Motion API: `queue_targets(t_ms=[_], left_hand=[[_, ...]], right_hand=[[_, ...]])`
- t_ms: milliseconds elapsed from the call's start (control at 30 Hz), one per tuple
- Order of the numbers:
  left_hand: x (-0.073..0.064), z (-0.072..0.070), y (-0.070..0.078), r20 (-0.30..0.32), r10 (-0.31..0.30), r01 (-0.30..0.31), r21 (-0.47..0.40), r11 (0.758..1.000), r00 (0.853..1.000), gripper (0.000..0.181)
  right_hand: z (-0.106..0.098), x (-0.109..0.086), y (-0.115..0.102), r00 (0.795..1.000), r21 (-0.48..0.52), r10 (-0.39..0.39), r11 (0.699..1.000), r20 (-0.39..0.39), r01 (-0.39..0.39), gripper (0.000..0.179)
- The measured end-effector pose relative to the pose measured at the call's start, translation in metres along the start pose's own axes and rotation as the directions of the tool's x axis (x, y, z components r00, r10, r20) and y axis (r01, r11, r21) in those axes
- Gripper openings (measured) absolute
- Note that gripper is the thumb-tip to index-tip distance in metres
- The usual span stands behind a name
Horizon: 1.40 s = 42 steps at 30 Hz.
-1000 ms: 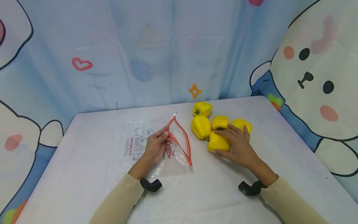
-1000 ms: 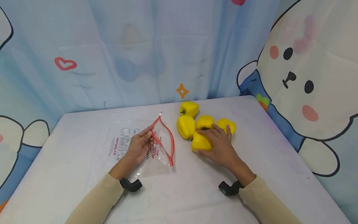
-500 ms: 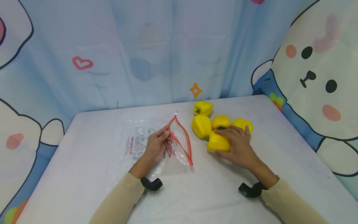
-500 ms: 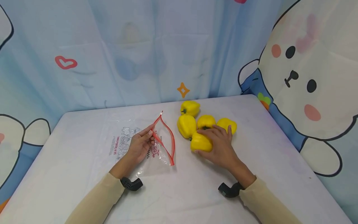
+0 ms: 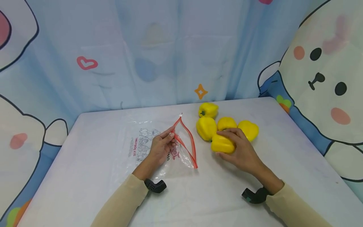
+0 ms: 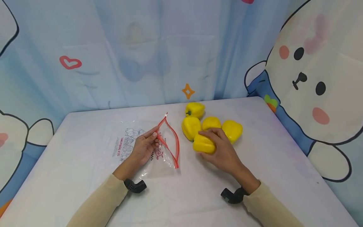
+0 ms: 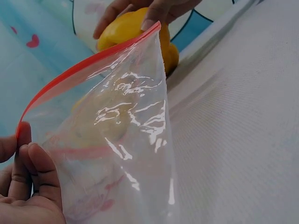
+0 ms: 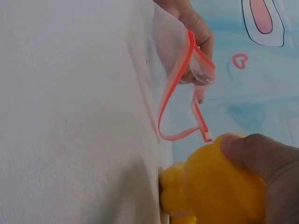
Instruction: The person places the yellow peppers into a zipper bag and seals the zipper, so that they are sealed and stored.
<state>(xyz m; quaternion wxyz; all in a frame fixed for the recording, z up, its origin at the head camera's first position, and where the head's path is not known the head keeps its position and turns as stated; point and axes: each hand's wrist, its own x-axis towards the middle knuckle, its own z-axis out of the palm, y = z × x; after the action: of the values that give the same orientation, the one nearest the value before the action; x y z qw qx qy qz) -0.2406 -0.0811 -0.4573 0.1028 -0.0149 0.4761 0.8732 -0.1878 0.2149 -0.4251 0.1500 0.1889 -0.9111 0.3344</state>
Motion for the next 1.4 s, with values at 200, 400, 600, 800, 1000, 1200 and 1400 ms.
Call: queue_targets(t_ms=[200,400,600,800,1000,1200,1400], left_hand=[[0.0,0.001,0.0,-0.004,-0.002,0.002,0.002,1.0,1.0,0.043],[0.0,0.0,0.0,0.009,0.001,-0.001,0.006,1.0,1.0,0.043],[0.0,-0.001,0.001,0.009,0.001,-0.001,0.014,1.0,1.0,0.042],[0.0,0.0,0.001,0.029,-0.004,0.004,0.006,1.0,1.0,0.044],[0.0,-0.001,0.001,0.023,-0.01,0.01,0.007,1.0,1.0,0.043],[-0.001,-0.001,0.001,0.026,-0.005,0.005,0.018,1.0,1.0,0.042],[-0.002,-0.001,0.001,0.021,-0.017,0.017,0.019,1.0,1.0,0.042]], right_hand=[[0.0,0.0,0.0,0.999,0.056,0.038,0.998,-0.027,-0.036,0.079],[-0.002,0.003,-0.002,0.987,0.158,0.16,0.975,-0.013,-0.156,0.074],[-0.002,0.007,-0.003,0.975,0.231,0.22,0.948,0.024,-0.219,0.073],[-0.001,0.011,-0.004,0.969,0.284,0.245,0.927,0.041,-0.246,0.071],[0.006,0.021,-0.012,0.948,0.357,0.303,0.878,0.099,-0.318,0.072],[0.024,0.027,-0.027,0.921,0.515,0.341,0.764,0.191,-0.39,0.073],[0.043,0.034,-0.036,0.911,0.567,0.35,0.714,0.217,-0.41,0.073]])
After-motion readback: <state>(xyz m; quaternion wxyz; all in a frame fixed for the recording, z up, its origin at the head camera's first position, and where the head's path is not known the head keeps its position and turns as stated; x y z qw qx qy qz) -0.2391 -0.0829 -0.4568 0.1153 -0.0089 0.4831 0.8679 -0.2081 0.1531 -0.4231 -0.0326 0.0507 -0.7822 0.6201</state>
